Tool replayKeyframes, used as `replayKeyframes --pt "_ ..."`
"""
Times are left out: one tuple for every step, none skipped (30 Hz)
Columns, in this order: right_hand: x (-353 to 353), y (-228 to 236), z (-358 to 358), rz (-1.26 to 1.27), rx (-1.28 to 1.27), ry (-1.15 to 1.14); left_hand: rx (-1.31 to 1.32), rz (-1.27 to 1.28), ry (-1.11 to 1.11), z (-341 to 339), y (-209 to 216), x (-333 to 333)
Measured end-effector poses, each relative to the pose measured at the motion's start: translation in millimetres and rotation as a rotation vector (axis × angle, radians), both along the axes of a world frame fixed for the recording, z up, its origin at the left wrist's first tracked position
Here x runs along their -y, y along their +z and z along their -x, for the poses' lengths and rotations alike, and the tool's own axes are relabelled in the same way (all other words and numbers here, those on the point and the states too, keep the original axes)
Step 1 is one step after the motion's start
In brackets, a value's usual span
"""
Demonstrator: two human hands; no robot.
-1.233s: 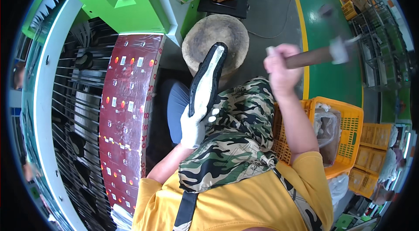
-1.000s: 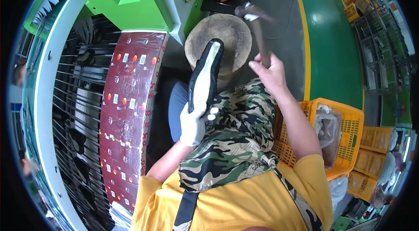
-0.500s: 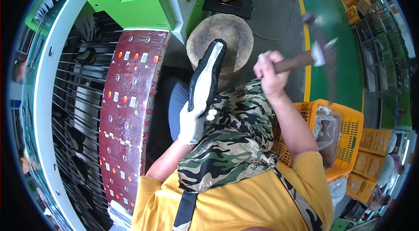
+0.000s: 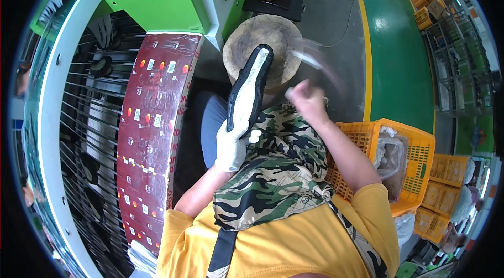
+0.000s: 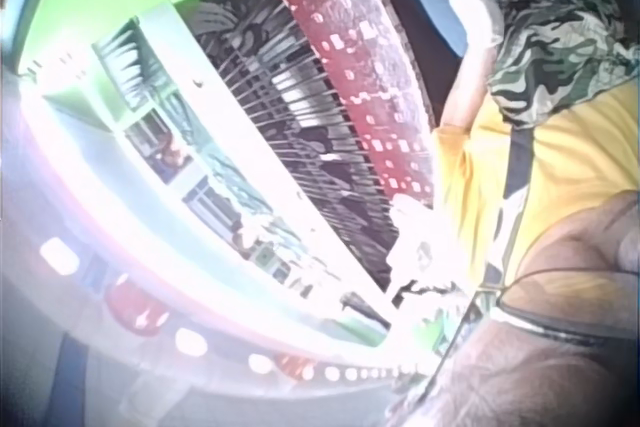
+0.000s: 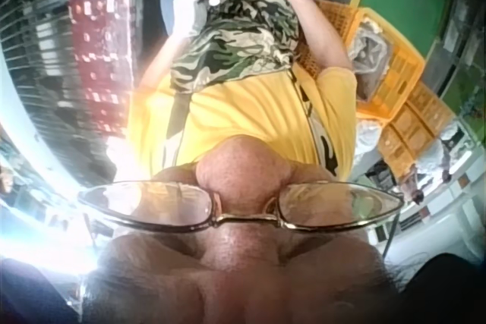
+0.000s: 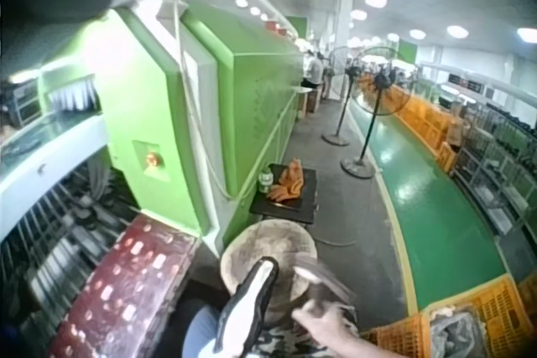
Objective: The recorder uses a hammer to pound and shape the soles of shoes placed on a wooden block at a factory workstation.
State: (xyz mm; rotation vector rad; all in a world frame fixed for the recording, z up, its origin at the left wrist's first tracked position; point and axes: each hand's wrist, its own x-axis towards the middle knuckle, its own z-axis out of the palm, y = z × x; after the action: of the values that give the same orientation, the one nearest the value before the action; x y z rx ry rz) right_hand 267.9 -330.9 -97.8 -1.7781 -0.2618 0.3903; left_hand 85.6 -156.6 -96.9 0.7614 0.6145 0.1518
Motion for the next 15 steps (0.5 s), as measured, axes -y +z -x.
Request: replayKeyframes --pt "4 -4 1 0.136 -0.106 0.045 -0.003 -0.019 -0.004 0 1 1" --pt "8 -7 1 0.273 -0.213 0.090 -0.006 -0.039 -0.008 -1 1 1" --pt "8 11 -1 0.155 -0.114 0.067 -0.019 -0.027 0.004 -1 0 0" --pt "10 39 2 0.041 -0.022 0.039 -0.023 -0.022 0.008 1 -2 0" --pt "10 72 6 -0.205 -0.096 0.035 -0.006 0.008 0.006 2 -2 1" --pt "10 90 7 -0.293 0.007 0.018 0.018 0.034 0.002 0 -2 0" --pt "8 104 6 -0.375 0.095 0.015 0.019 0.034 0.001 0 -3 -1" --pt "5 112 5 -0.457 0.183 0.013 0.006 0.006 0.004 0 -4 -1" --pt "4 103 2 -0.455 0.188 0.009 -0.005 -0.021 0.004 0 -4 0" --pt "1 80 -6 -0.489 0.217 -0.083 0.000 -0.021 0.002 -2 -4 1" --pt "-2 51 -13 -0.523 0.238 -0.172 -0.005 -0.023 0.003 -2 -2 1" --pt "3 10 -19 -0.125 0.438 -0.158 -0.010 -0.023 -0.006 -1 -1 2" --pt "9 5 -20 -0.056 -0.042 -0.014 -0.012 -0.022 -0.001 3 0 3" --pt "12 4 -23 0.017 -0.515 0.127 -0.023 -0.046 -0.008 3 3 2" --pt "9 23 -20 0.025 -0.396 -0.017 -0.037 -0.070 -0.009 2 4 1"
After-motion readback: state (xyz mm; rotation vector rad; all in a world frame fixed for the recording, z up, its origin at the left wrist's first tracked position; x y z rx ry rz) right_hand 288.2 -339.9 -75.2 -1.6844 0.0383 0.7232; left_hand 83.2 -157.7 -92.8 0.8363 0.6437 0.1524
